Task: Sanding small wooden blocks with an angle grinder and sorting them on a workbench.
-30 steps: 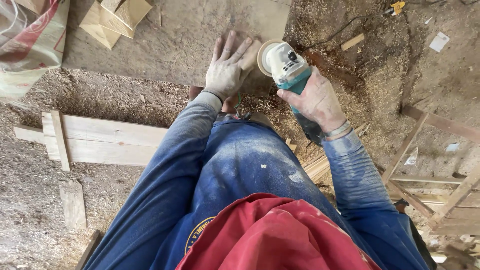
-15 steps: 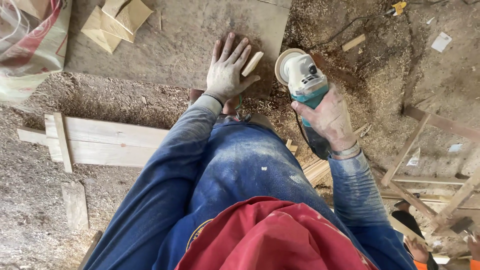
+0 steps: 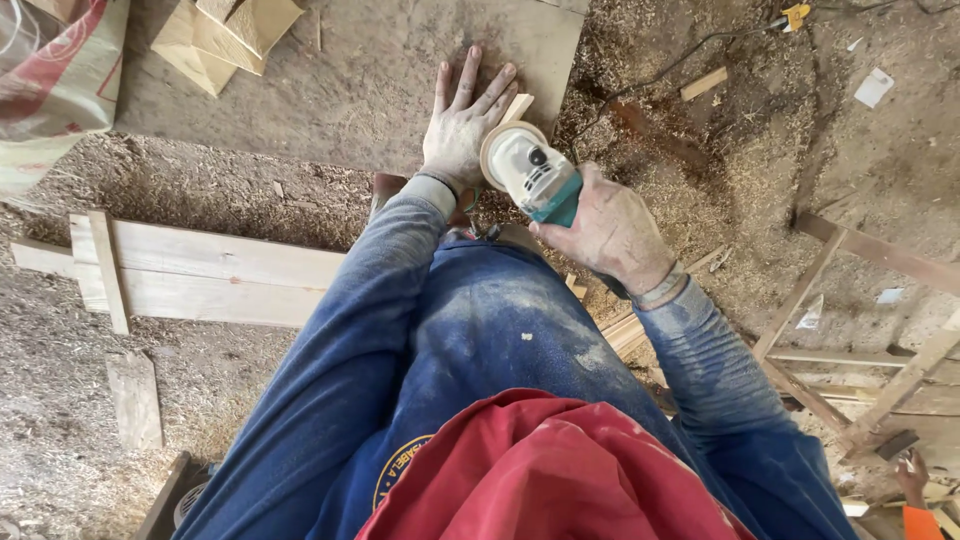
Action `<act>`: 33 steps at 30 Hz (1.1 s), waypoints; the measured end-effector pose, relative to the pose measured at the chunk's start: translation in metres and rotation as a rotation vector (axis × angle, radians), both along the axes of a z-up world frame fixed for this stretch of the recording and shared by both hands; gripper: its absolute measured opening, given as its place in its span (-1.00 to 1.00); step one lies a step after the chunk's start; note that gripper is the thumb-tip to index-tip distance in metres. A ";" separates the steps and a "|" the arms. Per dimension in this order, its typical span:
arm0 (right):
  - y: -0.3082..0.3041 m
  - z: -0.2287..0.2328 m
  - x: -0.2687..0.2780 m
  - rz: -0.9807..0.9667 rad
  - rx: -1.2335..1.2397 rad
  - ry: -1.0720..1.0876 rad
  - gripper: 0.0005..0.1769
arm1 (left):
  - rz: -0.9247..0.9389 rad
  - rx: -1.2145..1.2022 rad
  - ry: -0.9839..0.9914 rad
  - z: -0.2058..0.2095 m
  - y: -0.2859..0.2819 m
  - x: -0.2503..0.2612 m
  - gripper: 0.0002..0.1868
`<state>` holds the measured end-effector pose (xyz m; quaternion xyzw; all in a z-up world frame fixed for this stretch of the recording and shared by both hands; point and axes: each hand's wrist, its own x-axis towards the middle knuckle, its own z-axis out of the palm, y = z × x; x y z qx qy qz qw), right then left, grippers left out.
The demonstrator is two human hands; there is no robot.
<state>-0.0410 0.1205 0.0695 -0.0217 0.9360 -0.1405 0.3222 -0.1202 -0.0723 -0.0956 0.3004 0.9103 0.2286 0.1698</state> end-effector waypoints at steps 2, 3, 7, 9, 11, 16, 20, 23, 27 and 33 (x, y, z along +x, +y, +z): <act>0.001 0.005 -0.013 0.022 0.010 -0.056 -0.13 | 0.025 0.031 0.062 -0.035 0.004 0.006 -0.19; 0.002 0.008 -0.020 0.044 0.020 -0.109 -0.14 | 0.049 0.061 0.127 -0.053 0.007 0.010 -0.20; 0.023 0.000 -0.032 -0.109 0.043 -0.089 -0.08 | 0.020 0.012 0.116 -0.039 0.003 0.006 -0.21; 0.036 -0.007 -0.034 -0.134 0.030 -0.016 -0.08 | 0.042 0.037 0.179 -0.045 0.004 0.010 -0.31; 0.040 -0.005 -0.029 -0.168 -0.012 0.048 -0.09 | 0.055 0.074 0.187 -0.048 0.004 0.013 -0.34; 0.023 0.002 -0.026 -0.183 -0.050 0.011 -0.08 | 0.042 0.068 0.200 -0.040 0.003 0.009 -0.35; 0.002 0.007 -0.018 -0.088 0.051 -0.165 -0.07 | 0.032 0.043 0.163 -0.048 0.004 0.010 -0.25; 0.007 0.005 -0.019 -0.073 0.041 -0.127 -0.06 | 0.032 0.018 0.252 -0.057 0.004 0.012 -0.29; 0.019 0.012 -0.035 -0.208 0.072 -0.100 -0.08 | 0.038 0.081 0.143 -0.038 0.002 0.008 -0.31; 0.059 -0.011 -0.014 -0.347 -0.088 0.063 -0.05 | 0.036 0.148 0.126 -0.036 -0.002 0.006 -0.36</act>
